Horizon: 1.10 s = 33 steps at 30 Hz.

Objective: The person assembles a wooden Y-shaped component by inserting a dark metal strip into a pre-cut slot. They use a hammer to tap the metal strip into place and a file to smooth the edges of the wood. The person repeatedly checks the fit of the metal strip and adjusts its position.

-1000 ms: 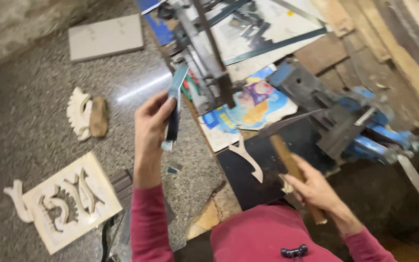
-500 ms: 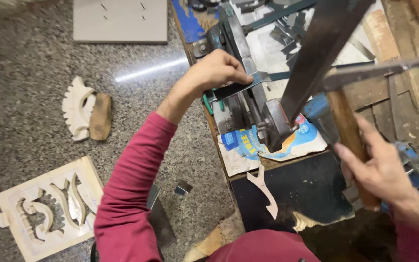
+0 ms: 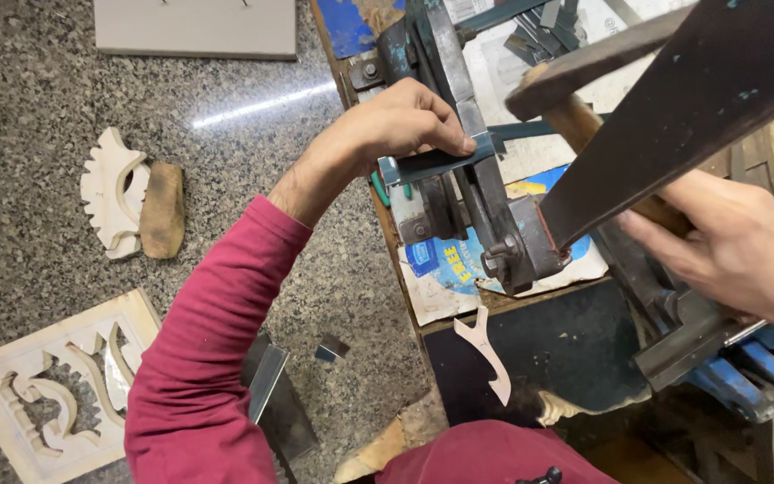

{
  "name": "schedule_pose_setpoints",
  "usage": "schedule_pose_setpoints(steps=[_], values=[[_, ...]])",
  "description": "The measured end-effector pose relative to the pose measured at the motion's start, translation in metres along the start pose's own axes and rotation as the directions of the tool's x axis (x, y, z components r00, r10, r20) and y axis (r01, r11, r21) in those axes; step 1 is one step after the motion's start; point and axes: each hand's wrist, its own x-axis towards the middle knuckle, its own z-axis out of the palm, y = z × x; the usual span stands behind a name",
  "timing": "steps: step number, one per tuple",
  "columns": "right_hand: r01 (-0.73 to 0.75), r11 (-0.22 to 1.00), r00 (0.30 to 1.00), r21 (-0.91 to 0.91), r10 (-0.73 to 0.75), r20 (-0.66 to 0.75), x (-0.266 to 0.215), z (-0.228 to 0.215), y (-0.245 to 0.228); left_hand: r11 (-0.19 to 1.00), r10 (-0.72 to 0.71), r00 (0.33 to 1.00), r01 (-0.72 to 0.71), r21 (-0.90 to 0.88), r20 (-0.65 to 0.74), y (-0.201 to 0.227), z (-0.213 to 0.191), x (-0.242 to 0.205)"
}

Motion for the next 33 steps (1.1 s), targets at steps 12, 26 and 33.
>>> schedule_pose_setpoints(steps=[12,26,33], values=[[0.177,0.980,0.980,0.090,-0.167,-0.111,0.004,0.010,-0.005,0.998,0.055,0.998,-0.054,-0.033,0.042,-0.004,0.001,0.009],[0.305,0.932,0.935,0.195,-0.255,-0.248,-0.002,0.009,-0.010,0.996,0.030,1.000,-0.030,-0.079,0.007,0.001,0.003,0.003],[0.212,0.949,0.961,0.231,-0.160,-0.225,-0.010,0.007,-0.009,0.995,0.052,0.999,-0.052,-0.080,0.003,0.007,0.002,0.006]])
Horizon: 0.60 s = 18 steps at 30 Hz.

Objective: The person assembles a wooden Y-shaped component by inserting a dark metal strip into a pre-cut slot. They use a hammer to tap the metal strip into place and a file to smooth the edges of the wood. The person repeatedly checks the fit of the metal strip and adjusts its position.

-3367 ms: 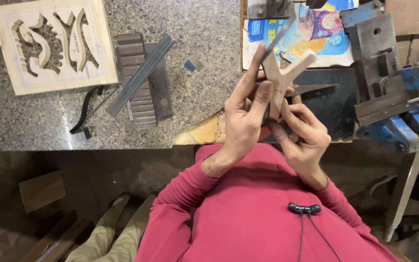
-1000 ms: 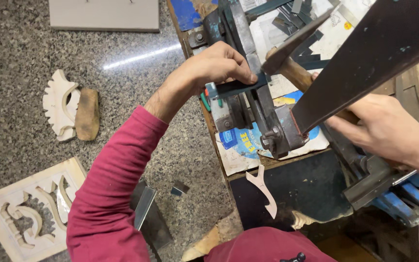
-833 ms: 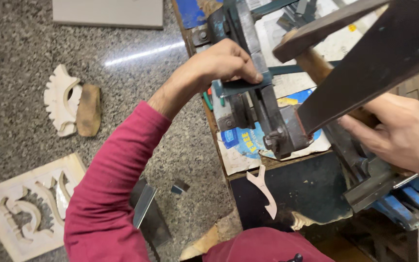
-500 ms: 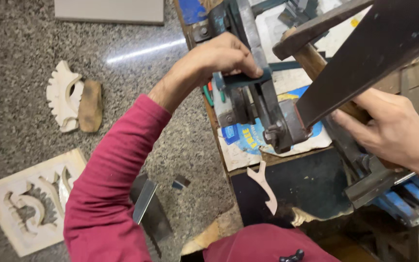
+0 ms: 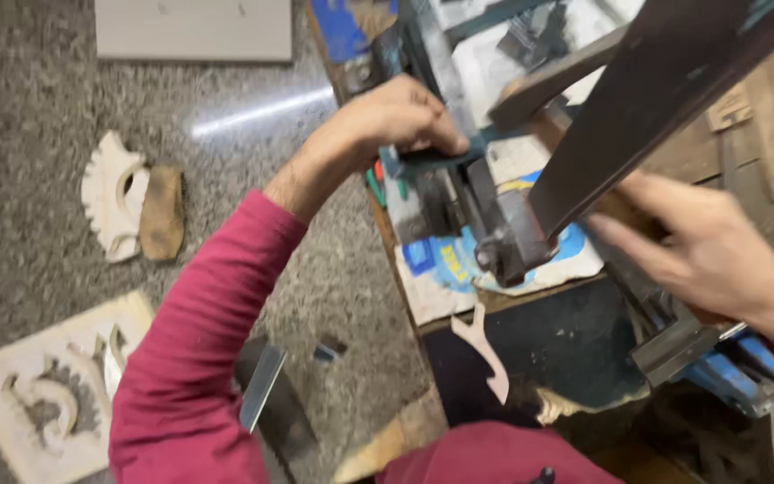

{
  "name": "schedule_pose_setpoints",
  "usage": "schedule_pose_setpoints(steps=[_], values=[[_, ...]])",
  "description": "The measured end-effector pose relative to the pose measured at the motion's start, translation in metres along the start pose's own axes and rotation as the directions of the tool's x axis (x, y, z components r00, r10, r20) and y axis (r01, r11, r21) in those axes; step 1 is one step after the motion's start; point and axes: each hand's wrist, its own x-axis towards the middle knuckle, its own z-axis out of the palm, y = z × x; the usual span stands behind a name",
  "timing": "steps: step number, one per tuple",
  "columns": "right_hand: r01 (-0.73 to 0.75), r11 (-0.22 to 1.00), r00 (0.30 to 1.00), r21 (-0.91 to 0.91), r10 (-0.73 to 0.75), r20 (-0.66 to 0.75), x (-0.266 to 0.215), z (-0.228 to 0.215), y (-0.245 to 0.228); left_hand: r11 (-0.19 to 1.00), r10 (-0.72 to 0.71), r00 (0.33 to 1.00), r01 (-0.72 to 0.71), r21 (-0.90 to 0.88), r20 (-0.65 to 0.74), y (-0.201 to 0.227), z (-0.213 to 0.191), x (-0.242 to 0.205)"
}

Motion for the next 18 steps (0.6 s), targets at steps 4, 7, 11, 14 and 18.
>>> schedule_pose_setpoints(steps=[4,7,11,14,18], values=[[0.164,0.986,0.986,0.038,-0.164,-0.001,-0.004,0.011,-0.006,1.000,-0.007,1.000,0.008,-0.029,0.015,-0.010,0.001,-0.004],[0.029,0.998,0.999,0.056,-0.030,0.019,-0.002,0.003,-0.003,1.000,0.022,1.000,-0.022,-0.019,0.015,0.002,-0.006,0.010],[-0.150,0.989,0.988,-0.017,0.151,0.044,-0.017,0.019,-0.005,1.000,-0.002,1.000,0.002,0.003,0.004,-0.014,0.004,-0.007],[-0.028,0.998,0.999,0.058,0.026,0.039,-0.008,0.014,-0.010,0.999,0.008,1.000,-0.007,0.042,-0.007,0.003,-0.001,-0.005],[-0.049,0.999,0.999,0.011,0.049,-0.016,-0.011,0.004,-0.018,0.999,0.041,0.999,-0.041,0.019,-0.017,-0.003,-0.002,-0.005]])
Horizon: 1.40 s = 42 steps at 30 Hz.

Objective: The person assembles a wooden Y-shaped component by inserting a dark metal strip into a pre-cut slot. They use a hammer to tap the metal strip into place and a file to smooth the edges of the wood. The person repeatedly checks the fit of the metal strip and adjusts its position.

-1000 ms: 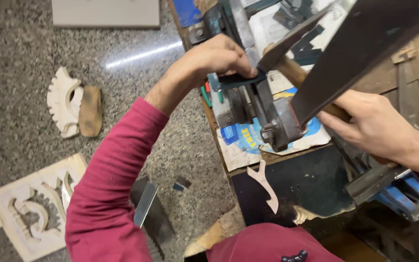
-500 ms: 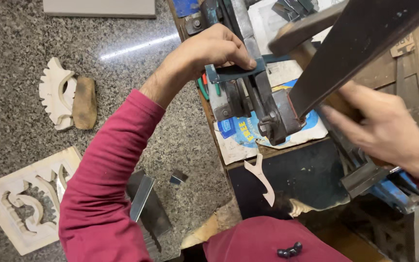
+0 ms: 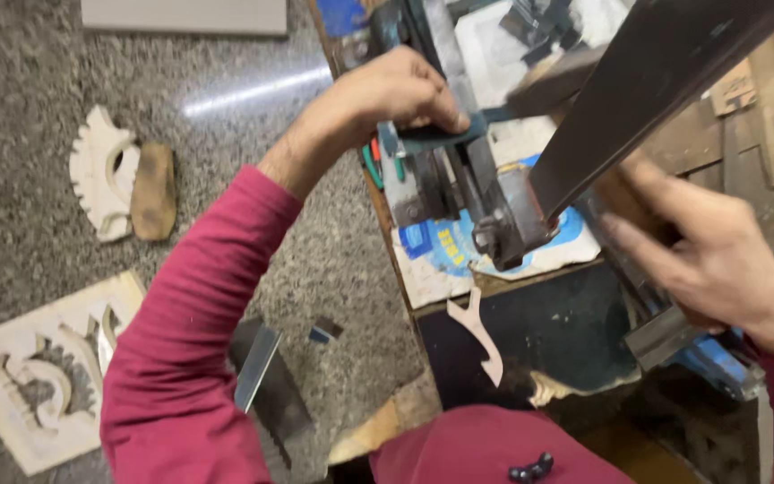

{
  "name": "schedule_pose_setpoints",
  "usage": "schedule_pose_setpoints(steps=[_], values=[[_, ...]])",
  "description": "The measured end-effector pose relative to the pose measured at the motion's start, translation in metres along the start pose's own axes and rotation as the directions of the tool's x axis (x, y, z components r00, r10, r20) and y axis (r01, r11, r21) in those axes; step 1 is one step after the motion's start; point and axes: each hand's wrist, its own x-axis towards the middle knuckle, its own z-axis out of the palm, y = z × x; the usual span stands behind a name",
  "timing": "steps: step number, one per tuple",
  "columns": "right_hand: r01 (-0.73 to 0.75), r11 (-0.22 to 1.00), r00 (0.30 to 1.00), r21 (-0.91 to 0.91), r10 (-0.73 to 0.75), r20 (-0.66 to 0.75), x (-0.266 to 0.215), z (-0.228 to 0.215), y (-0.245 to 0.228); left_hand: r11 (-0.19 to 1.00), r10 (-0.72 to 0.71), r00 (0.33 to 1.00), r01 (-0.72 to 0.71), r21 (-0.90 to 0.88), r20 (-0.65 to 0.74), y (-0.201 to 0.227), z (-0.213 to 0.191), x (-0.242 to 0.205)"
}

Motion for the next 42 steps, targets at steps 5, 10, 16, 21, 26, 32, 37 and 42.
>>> schedule_pose_setpoints(steps=[5,10,16,21,26,32,37,42], values=[[-0.032,0.997,0.996,0.068,0.027,0.080,-0.008,0.015,0.003,1.000,-0.013,1.000,0.013,0.012,0.005,-0.001,-0.001,0.006],[-0.303,0.925,0.951,0.231,0.275,0.144,-0.059,0.037,0.047,0.995,0.057,0.998,-0.056,0.079,-0.015,-0.004,0.002,-0.004],[-0.605,0.468,0.774,0.644,0.537,0.335,-0.135,0.107,0.088,0.927,0.361,0.909,-0.326,0.186,-0.208,-0.023,0.018,-0.055],[-0.673,0.240,0.703,0.699,0.499,0.506,-0.190,0.192,0.098,0.750,0.242,0.848,-0.472,-0.464,-0.472,-0.060,0.087,-0.146],[-0.113,0.967,0.977,-0.231,0.066,-0.201,-0.205,0.229,0.092,0.370,0.057,0.753,-0.626,-0.686,-0.656,-0.067,0.175,-0.189],[-0.010,0.989,0.996,-0.144,-0.003,-0.090,-0.179,0.280,0.046,0.477,-0.124,0.753,-0.526,-0.704,-0.646,-0.064,0.224,-0.230],[-0.240,0.917,0.965,0.319,0.262,-0.027,-0.169,0.289,0.038,0.502,0.022,0.733,-0.597,-0.626,-0.680,-0.059,0.254,-0.252],[-0.368,0.411,0.924,0.834,0.259,0.281,-0.177,0.256,0.029,0.439,0.047,0.676,-0.675,-0.593,-0.735,-0.058,0.274,-0.254]])
